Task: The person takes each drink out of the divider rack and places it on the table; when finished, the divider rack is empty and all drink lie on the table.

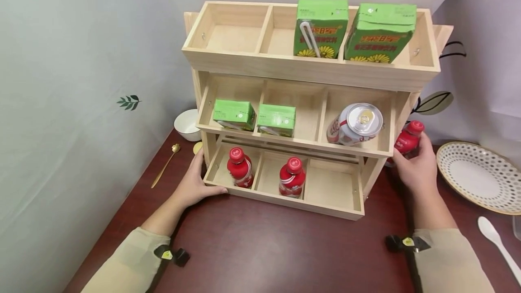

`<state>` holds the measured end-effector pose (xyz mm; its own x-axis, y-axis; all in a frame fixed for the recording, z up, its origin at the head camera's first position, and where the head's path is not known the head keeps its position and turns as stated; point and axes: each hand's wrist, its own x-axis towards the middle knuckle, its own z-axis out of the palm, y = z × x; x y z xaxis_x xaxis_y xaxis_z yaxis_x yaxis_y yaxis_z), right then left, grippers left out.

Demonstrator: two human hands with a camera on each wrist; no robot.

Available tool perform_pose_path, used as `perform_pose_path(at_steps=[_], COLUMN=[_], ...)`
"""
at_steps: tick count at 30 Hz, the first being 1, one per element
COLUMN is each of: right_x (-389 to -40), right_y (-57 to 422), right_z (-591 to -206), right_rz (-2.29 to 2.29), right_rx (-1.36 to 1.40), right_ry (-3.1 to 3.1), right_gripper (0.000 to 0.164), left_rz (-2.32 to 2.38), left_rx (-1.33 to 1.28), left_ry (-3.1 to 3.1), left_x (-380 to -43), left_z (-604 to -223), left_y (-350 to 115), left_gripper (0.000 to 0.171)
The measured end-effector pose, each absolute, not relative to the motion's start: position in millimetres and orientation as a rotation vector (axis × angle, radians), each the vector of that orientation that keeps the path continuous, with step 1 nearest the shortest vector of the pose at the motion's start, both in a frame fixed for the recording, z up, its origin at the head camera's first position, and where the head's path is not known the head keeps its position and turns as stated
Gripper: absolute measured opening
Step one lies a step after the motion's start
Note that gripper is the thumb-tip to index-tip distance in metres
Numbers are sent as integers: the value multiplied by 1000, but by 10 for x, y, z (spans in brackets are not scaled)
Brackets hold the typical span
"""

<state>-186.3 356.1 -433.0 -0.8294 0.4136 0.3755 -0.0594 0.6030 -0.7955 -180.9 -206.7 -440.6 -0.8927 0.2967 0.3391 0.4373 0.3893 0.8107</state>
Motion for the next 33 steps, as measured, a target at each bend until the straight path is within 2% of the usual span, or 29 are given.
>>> perform_pose_path(at_steps=[10, 23, 29, 33], right_x=[-2102, -2225, -2169, -2066], right_y=[3550, 3478, 3407, 3350], right_z=[-4362, -4451, -4396, -4359], right_rz=[1197, 1202, 1463, 1550], right_rx=[-309, -264, -125, -139], right_ry=[-2222, -2185, -2002, -1856], right_gripper=[72, 86, 103, 90], left_rz=[-1531, -1526, -1540, -1545], left_rx=[-663, -657, -657, -657], left_ry=[-2490, -2501, -2504, -2501], left_x=[-1807, -1830, -1816, -1816], left_z=[-4402, -4355, -4374, -4386], left_y=[-2061, -2096, -2070, -2057], left_gripper=[127, 127, 126, 127])
